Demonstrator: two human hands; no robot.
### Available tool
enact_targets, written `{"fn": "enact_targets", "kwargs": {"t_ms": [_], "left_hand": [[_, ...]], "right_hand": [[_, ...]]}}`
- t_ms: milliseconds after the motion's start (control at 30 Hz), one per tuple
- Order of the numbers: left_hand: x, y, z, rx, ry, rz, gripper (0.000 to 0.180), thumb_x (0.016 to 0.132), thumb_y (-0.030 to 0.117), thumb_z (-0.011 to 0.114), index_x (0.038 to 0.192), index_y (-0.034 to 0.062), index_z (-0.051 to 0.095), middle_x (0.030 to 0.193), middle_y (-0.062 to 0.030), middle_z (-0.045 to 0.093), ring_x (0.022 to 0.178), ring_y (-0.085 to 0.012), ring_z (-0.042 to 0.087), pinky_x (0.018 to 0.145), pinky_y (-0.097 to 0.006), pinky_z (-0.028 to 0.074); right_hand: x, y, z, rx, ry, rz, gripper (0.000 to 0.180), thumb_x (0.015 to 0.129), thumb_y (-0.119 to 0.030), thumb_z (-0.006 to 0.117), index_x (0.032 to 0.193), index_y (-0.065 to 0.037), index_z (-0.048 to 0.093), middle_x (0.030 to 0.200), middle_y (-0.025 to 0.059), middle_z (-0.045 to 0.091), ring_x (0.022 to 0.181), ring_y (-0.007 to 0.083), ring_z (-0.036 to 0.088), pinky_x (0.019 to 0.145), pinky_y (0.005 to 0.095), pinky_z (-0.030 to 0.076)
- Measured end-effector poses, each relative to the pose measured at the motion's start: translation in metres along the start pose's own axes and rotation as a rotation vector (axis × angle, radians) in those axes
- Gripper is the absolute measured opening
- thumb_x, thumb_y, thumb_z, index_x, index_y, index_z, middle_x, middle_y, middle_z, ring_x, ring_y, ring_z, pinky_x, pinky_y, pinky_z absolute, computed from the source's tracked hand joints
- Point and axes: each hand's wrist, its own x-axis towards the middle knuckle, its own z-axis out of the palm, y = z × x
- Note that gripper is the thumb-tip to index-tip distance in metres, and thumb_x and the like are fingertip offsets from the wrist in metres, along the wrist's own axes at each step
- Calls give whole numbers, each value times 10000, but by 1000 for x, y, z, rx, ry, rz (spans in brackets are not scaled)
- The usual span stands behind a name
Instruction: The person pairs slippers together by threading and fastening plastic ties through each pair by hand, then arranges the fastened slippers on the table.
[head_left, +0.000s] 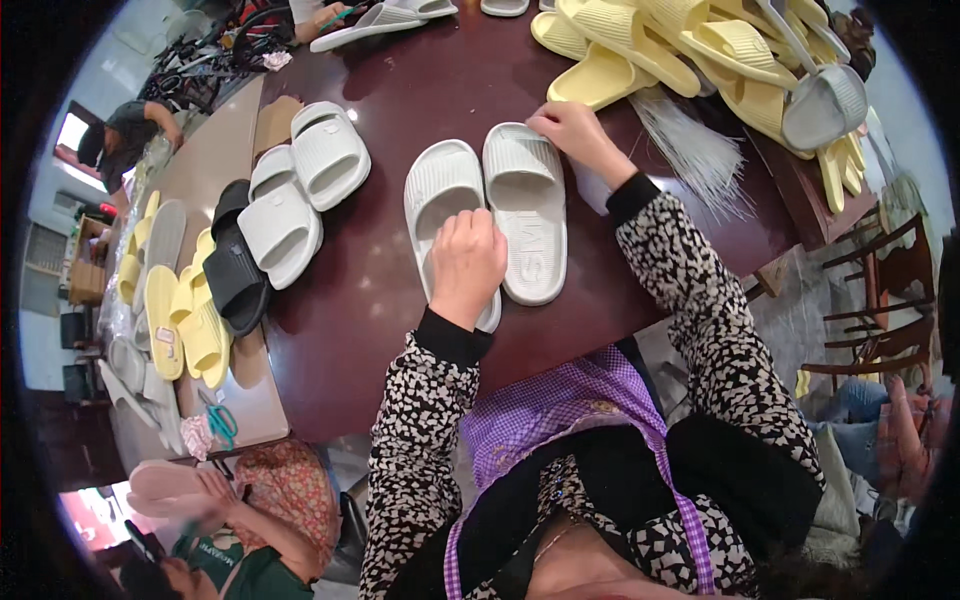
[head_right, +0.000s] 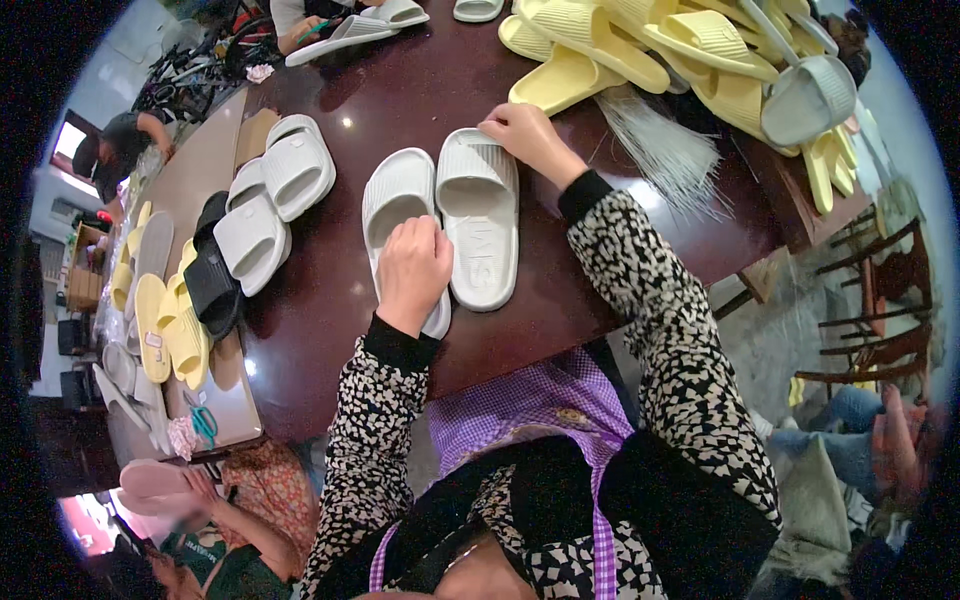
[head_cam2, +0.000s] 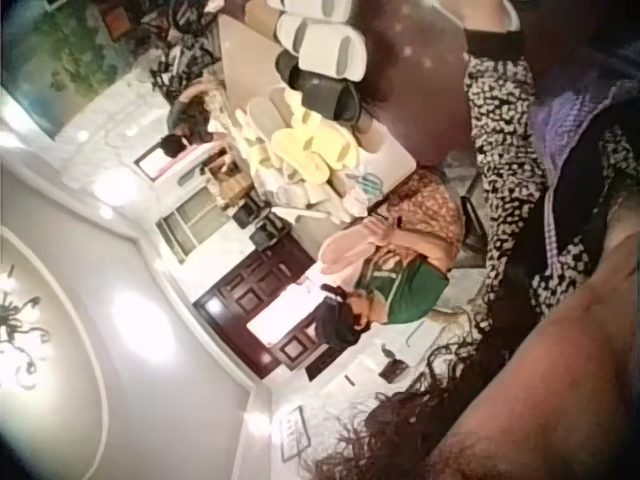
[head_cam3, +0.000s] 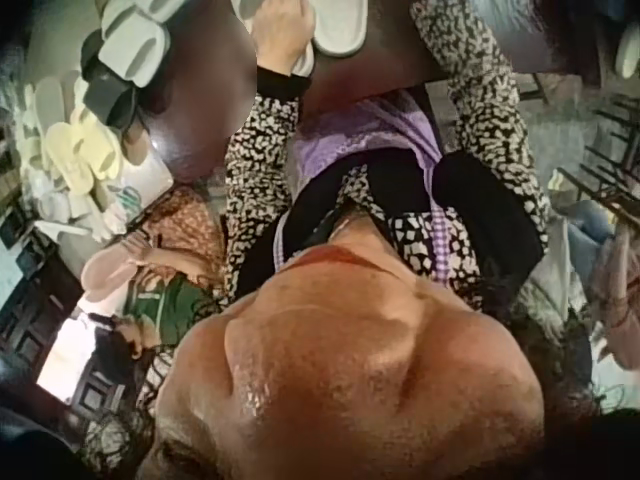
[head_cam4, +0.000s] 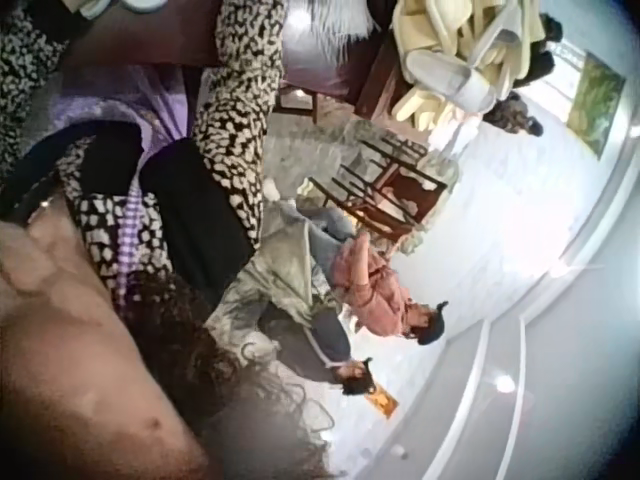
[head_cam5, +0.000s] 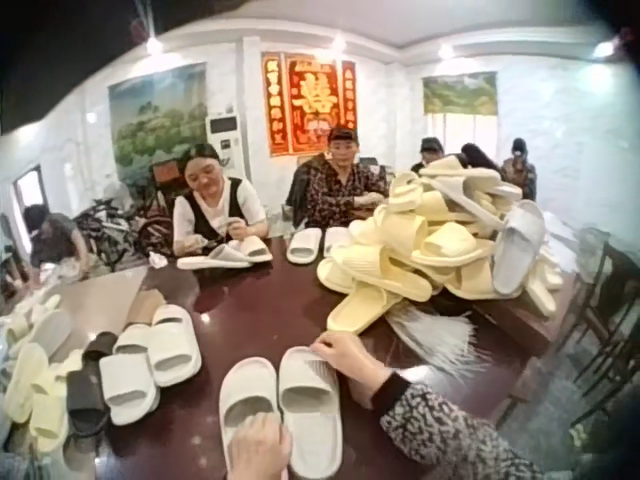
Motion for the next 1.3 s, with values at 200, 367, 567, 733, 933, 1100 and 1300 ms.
{"fn": "enact_targets", "kwargs": {"t_ms": [200,367,567,733,933,1100,1300], "left_hand": [[-2,-5,0,36,36,21,94,733,73,585,735,61,492,739,-106,522,723,-283,541,653,-393,445],[-1,-7,0,20,72,16,83,738,62,572,765,57,493,772,-108,509,766,-281,535,680,-378,441],[-4,-18,4,-27,64,3,77,745,30,533,808,52,495,819,-111,508,808,-282,530,707,-378,446],[-3,-19,7,-75,54,24,87,746,20,522,824,48,497,834,-111,513,822,-280,535,729,-379,455],[-1,-16,4,-120,49,27,80,763,28,528,837,40,500,846,-118,518,836,-283,539,740,-379,455],[-1,-14,0,-156,44,10,76,793,36,543,860,33,506,857,-127,520,848,-299,536,749,-389,447],[-1,-17,3,-178,27,1,84,788,32,548,861,30,506,858,-127,520,852,-297,537,754,-387,448]], "right_hand": [[48,-20,9,-549,-414,-38,377,733,-334,658,777,40,675,752,216,640,732,353,627,695,395,499],[54,-11,22,-642,-464,-134,335,728,-319,653,771,11,684,757,214,640,751,366,624,705,409,497],[52,-22,25,-347,-317,-87,246,744,-232,638,804,4,668,785,197,646,760,352,622,712,400,496],[55,-46,49,22,-319,-228,118,766,-78,583,851,-8,626,841,142,663,728,255,619,695,331,490],[56,-66,76,-147,-407,-611,111,767,-79,565,855,-50,626,957,146,648,849,310,575,806,393,461],[59,-71,79,-261,-512,-665,97,764,-89,562,837,-58,617,997,129,635,898,324,552,825,399,445],[58,-66,75,-428,-519,-428,82,782,-78,553,850,-57,596,1114,112,603,952,327,547,824,399,450]]}}
